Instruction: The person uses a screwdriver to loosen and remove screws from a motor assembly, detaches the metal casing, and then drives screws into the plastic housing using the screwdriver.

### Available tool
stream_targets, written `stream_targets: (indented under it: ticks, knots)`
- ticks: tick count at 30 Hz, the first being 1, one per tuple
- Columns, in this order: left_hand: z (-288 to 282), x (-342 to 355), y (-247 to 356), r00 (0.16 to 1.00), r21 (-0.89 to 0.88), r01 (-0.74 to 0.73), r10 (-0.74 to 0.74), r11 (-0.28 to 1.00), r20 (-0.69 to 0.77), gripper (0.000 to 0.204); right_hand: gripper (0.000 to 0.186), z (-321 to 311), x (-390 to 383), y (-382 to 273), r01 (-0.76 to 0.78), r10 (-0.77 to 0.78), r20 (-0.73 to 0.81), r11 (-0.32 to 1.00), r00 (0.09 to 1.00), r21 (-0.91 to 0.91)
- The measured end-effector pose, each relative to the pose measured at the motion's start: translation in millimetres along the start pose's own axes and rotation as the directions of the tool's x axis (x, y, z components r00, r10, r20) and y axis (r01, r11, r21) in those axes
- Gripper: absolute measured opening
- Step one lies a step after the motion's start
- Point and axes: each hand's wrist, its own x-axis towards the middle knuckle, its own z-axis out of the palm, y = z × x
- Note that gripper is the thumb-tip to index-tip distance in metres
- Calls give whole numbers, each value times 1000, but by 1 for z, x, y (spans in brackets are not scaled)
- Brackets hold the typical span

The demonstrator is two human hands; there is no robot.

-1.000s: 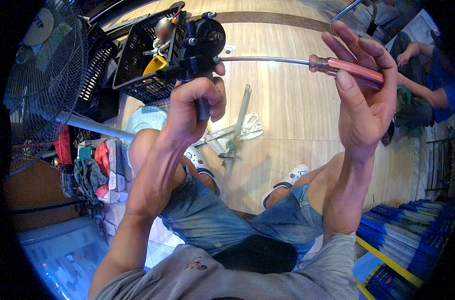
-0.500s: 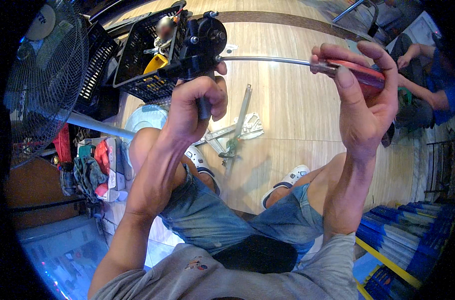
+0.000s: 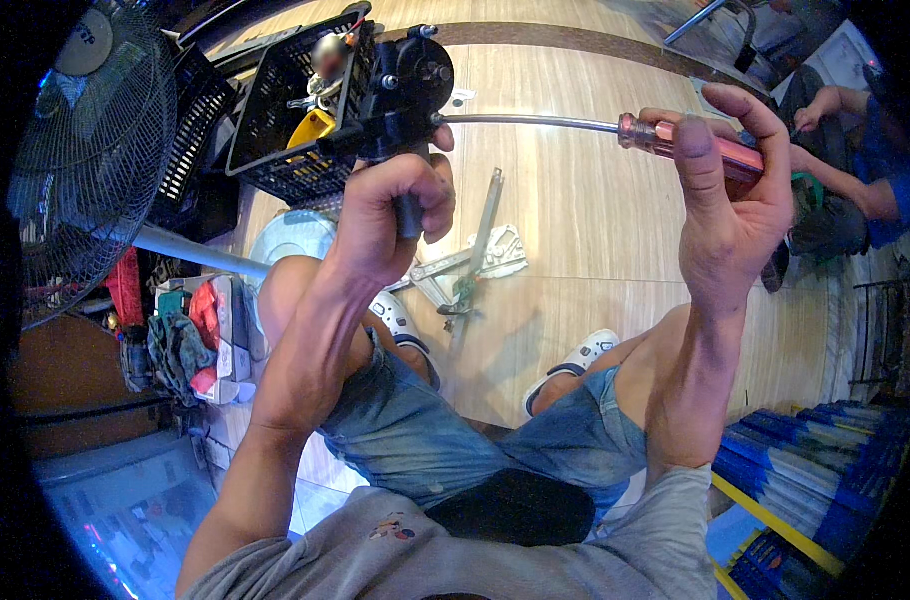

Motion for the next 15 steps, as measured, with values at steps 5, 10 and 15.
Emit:
stream_targets:
  ticks: [5, 10, 15]
  knots:
    - [7, 2, 1, 998, -2, -1, 1, 1000, -56, 37, 38, 26, 7, -14, 115, -103, -70, 974, 992, 194]
    - [7, 0, 1, 997, 8, 17, -17, 1000, -75, 37, 39, 5, 0, -7, -40, 42, 8, 993, 999, -106]
    - [1, 1, -2, 1000, -20, 9, -9, 1000, -8, 29, 40, 29, 8, -14, 86, -58, -137, 974, 989, 212]
